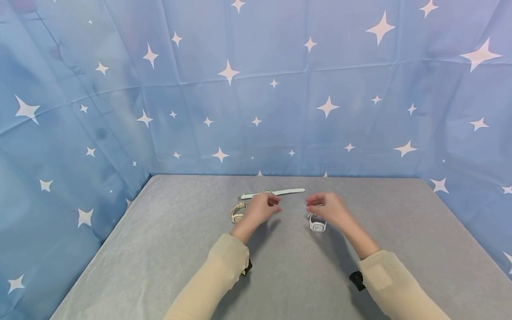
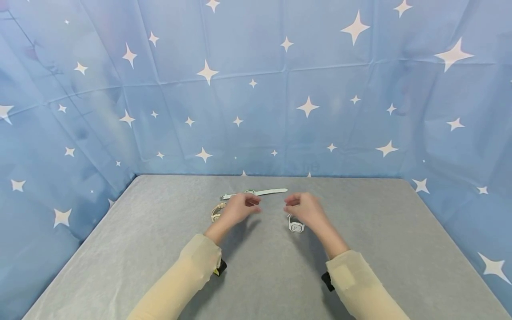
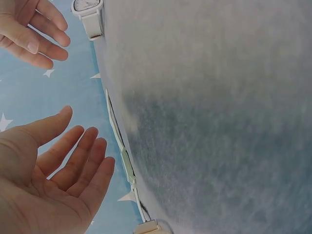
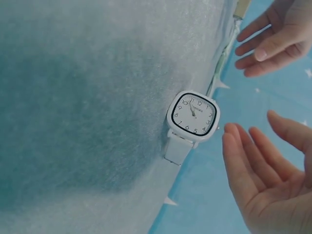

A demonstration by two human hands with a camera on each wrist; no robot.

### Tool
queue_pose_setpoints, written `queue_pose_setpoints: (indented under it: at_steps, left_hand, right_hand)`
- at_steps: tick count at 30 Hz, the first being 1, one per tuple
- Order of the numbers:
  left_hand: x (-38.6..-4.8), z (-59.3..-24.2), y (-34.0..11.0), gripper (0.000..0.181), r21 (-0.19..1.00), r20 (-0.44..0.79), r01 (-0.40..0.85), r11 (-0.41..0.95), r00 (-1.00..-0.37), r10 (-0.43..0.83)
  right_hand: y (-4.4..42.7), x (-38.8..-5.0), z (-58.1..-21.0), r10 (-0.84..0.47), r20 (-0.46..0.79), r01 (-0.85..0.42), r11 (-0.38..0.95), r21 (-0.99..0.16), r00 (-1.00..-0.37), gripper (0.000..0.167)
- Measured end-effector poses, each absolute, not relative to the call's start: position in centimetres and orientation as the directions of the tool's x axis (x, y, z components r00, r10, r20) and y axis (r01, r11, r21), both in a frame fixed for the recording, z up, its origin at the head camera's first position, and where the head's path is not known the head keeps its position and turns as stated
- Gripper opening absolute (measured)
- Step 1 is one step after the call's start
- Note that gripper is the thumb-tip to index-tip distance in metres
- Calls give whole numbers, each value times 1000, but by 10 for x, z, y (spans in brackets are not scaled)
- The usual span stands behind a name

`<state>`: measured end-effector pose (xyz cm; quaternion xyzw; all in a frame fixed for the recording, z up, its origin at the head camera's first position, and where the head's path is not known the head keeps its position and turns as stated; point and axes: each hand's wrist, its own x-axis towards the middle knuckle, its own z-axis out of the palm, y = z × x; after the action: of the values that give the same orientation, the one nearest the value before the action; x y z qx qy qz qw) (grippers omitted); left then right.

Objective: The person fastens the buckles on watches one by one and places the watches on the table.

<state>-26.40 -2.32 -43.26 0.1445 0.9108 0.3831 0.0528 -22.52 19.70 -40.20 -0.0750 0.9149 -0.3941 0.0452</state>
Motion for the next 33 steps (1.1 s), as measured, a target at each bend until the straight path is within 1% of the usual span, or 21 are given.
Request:
queue_pose_setpoints:
  at_steps: [9,21,29,33]
  left_hand:
    - [-267,-432,-27,29,723,-4,192,663,-959,282]
    - [-272,-431,-31,28,713,3,192,675,-963,271]
    - [-277,-430,-34,27,694,17,186,695,-970,242]
    - [-280,-431,-36,27,695,10,164,700,-976,218]
  right_hand:
    - [190,-231,-401,-167,8,-125,701,-702,-986,28]
    - [180,-243,-402,-154,11,-116,693,-712,-988,29]
    - [170,-251,-403,-160,61,-155,678,-718,-985,28]
    - [164,-255,-404,-158,70,-159,669,-726,-985,28]
